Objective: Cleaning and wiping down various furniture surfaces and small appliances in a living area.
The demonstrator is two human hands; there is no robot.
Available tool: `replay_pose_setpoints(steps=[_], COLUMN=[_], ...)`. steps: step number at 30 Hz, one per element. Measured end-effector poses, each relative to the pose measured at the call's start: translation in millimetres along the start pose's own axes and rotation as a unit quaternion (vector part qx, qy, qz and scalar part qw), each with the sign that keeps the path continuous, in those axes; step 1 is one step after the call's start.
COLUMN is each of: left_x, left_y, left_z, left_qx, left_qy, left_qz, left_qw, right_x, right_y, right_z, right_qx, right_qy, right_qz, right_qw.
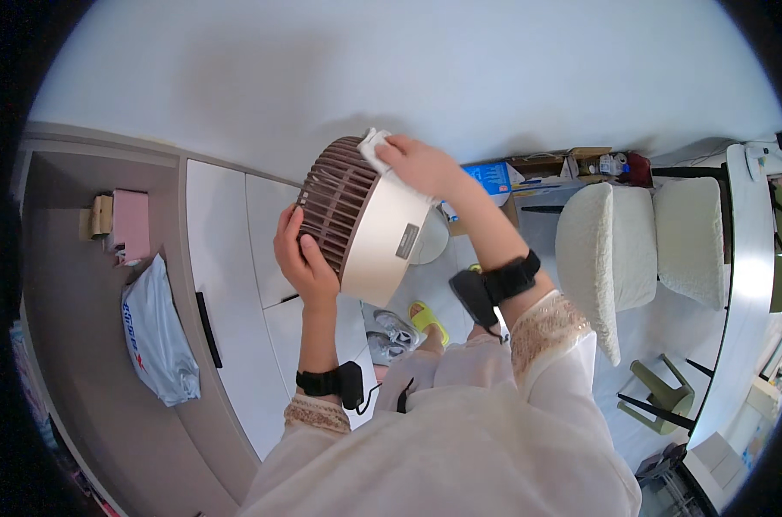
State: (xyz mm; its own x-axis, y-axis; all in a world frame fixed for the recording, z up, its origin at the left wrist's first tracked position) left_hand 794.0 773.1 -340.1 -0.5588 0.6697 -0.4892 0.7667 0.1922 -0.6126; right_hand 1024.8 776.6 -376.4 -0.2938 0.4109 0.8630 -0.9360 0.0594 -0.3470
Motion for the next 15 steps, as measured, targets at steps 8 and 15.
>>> replay_pose_setpoints(steps=[8,15], left_x=[4.8,8.2], left_y=[-7.4,-8.3], left_z=[12.2,19.9], left_qx=[-0.001,-0.012], left_qy=[-0.016,-0.048], left_qz=[-0.01,0.034], left_qw=[1.0,0.998], right_x=[71.5,82.8], right_y=[62.7,70.2], right_z=[80.7,83.9], right_qx=[-0.212,-0.124], right_qy=[-0.345,-0.437], right_qz=[0.289,0.296], right_qw=[0.868,0.84])
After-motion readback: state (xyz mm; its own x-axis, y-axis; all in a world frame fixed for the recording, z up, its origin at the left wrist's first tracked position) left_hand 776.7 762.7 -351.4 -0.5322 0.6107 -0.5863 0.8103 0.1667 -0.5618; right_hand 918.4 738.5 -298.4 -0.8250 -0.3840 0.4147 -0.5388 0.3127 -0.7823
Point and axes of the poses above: each hand's wrist, its own z-axis away from the middle knuckle, its own y-axis out of the palm, x = y × z, the point moved 4 cm from there along -z, towards the middle knuckle, and after that the axes turned 3 degrees about -z, right-handed, at the moved point
